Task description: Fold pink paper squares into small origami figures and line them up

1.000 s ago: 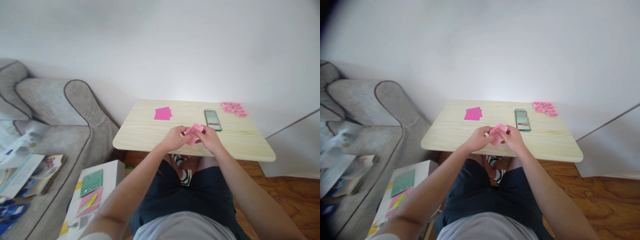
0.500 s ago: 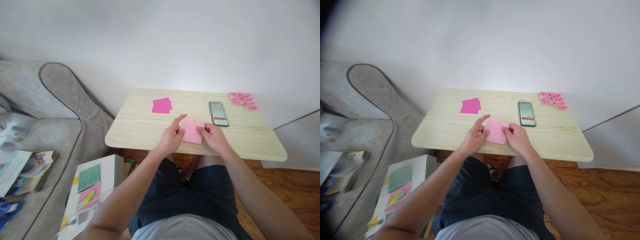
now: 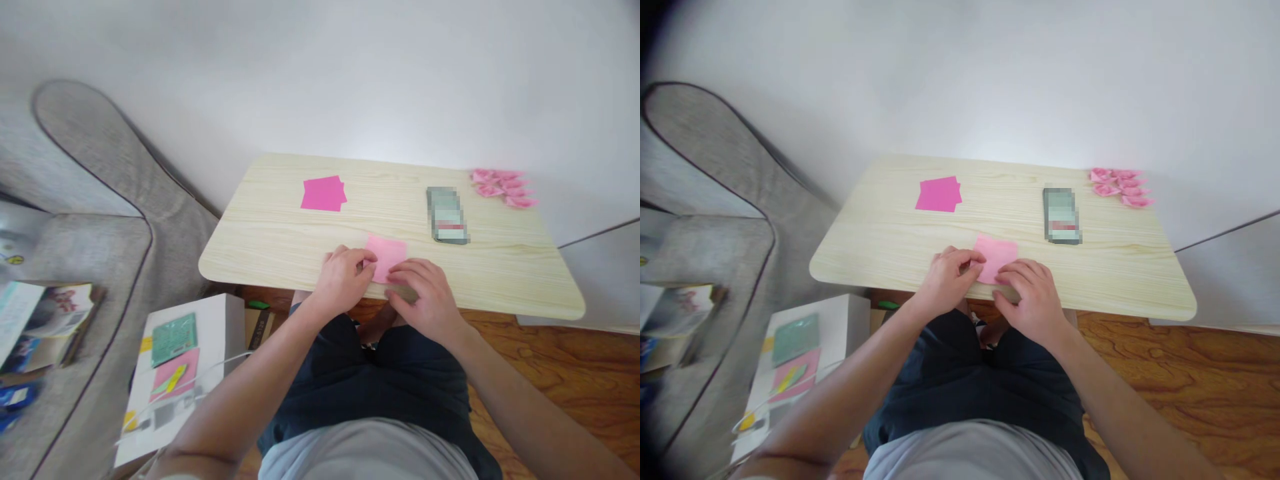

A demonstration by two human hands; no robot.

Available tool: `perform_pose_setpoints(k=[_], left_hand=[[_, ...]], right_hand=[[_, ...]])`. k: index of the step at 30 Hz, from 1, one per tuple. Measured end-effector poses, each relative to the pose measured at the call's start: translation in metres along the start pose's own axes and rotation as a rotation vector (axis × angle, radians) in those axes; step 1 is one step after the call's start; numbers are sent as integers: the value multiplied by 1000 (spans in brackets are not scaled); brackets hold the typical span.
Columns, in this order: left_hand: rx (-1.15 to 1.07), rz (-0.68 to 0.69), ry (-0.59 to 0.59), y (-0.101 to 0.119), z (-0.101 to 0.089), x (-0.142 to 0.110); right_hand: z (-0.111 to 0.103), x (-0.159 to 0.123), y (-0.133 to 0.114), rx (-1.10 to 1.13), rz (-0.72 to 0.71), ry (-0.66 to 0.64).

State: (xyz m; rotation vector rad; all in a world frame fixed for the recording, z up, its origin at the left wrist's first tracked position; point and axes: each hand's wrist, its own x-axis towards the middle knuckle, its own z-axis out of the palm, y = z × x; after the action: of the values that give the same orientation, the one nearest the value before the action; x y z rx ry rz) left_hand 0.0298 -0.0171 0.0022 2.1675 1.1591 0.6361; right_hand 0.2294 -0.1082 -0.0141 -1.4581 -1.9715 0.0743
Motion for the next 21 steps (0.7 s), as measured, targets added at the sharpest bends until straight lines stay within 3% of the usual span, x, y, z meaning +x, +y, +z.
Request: perform_pose_setpoints(k=[6,13,21], left_hand=[[177,50,33,-5,-2,-10],[191,248,-8,-3,-8,-17],[269,221,-12,-4,-2,-14]], right_hand=[[-1,-1,12,59,38,-17],[-4,1,11,110,76,-20],[-5,1,15,23,156,-6]])
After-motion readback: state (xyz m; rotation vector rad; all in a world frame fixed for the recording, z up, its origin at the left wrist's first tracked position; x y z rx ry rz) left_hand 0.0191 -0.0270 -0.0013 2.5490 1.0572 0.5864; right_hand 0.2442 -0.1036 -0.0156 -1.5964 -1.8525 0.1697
